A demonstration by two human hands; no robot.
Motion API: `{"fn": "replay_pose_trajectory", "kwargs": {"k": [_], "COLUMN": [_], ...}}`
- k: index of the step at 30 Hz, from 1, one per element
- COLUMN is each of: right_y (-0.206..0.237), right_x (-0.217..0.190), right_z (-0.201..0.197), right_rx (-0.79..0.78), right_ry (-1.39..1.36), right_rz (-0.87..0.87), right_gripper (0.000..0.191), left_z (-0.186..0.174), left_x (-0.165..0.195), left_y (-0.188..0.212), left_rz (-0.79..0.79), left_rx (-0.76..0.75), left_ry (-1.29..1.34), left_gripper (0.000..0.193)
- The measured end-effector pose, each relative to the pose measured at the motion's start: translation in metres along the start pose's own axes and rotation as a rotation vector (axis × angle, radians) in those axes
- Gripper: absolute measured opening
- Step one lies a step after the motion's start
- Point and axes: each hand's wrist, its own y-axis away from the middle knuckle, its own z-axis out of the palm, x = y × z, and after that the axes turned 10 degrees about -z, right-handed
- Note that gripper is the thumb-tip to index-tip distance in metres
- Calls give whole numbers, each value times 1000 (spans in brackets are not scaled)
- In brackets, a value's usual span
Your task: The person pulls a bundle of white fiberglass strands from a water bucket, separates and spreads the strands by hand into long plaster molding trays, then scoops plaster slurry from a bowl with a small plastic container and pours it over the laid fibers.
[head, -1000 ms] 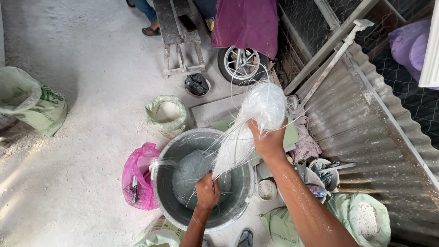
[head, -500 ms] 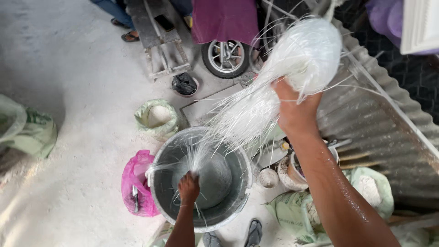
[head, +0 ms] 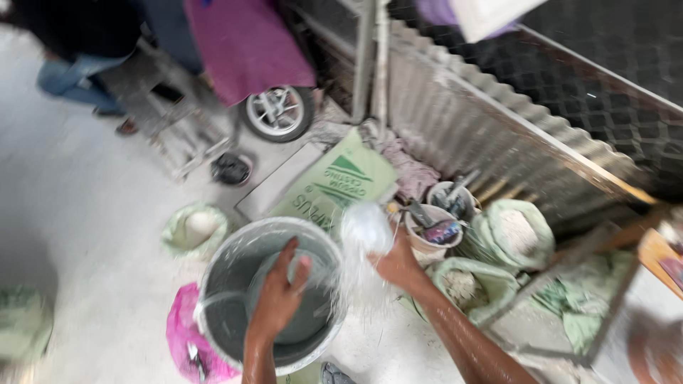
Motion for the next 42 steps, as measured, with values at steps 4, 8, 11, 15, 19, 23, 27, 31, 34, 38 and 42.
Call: {"fn": "replay_pose_trajectory", "kwargs": {"k": [4,8,11,15,19,23,27,31,34,38,42], "right_y": [105,222,322,486,625,688,693,661,633,635,693], "right_x": [7,3,7,-3,-32,-35,-23,-12,5,32,56], "right_z": [-77,-175,-258,-374,-463,-522,-589,-687,-772,-887,-992], "right_rx": [60,201,432,833,1230,1617,1729,1779,1729,1718,1819], "right_ry": [22,-314,-447,-524,-472,-411,-369,-435,-439,-380,-127], "right_rz": [-272,2,71,147,143,199,-38,-229,-375,-370,-353], "right_gripper": [74,66,59,50,46,46,49,44,45,37,41], "left_z": [115,248,336,439,516,575,633,701,753,832,896], "left_x": [48,41,29,40,77,110,145,206,256,306,311], "left_y": [50,132,222,350,450,491,482,457,444,443,427], "left_rz": [259,145,-38,-256,-187,317,700,755,1104,1003,1074], "left_rx": [-546,-1091,-1422,-1654,-1755,-1617,-1370,-1087,-751,-637,-621], "left_ry": [15,4,331,249,-87,-396,-450,-745,-237,-221,-220], "left_gripper": [116,90,81,57,53,52,44,34,25,19,14]}}
